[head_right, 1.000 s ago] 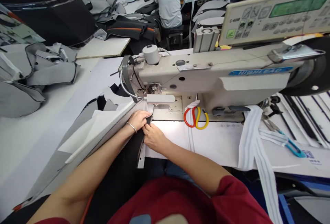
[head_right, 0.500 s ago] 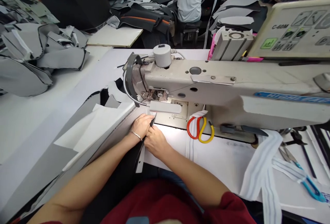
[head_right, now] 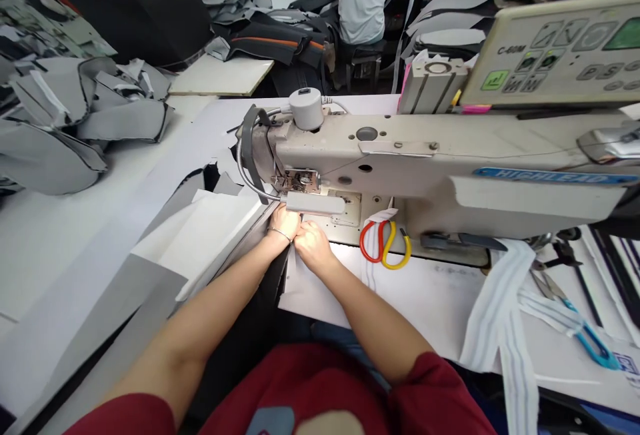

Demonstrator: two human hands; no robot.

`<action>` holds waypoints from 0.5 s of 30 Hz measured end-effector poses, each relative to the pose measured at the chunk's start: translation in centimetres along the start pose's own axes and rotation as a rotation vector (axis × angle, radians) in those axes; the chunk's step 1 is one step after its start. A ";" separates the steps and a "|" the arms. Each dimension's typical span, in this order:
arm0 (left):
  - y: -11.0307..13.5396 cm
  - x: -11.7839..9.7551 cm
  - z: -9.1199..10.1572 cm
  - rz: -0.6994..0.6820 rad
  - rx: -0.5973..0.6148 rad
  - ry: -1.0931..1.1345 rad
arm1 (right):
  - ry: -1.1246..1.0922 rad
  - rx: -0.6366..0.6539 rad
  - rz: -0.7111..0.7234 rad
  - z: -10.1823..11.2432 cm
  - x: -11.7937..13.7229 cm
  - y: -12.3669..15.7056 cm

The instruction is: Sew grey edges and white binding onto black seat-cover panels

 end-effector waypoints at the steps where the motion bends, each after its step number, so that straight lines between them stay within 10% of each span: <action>1: 0.0 0.0 0.1 0.001 -0.002 -0.026 | 0.000 -0.003 -0.010 -0.1 -0.1 0.0; 15: 8.5 0.0 4.1 -0.275 0.174 -0.323 | 0.158 -0.215 -0.065 2.3 4.2 2.0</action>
Point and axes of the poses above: each hand's wrist, its own y-axis away from the middle knuckle, its own z-axis out of the back of the hand, x = y × z, the point moved 8 cm from there along -y, towards the middle knuckle, and after that the axes turned 10 degrees about -z, right-handed, at the moved point
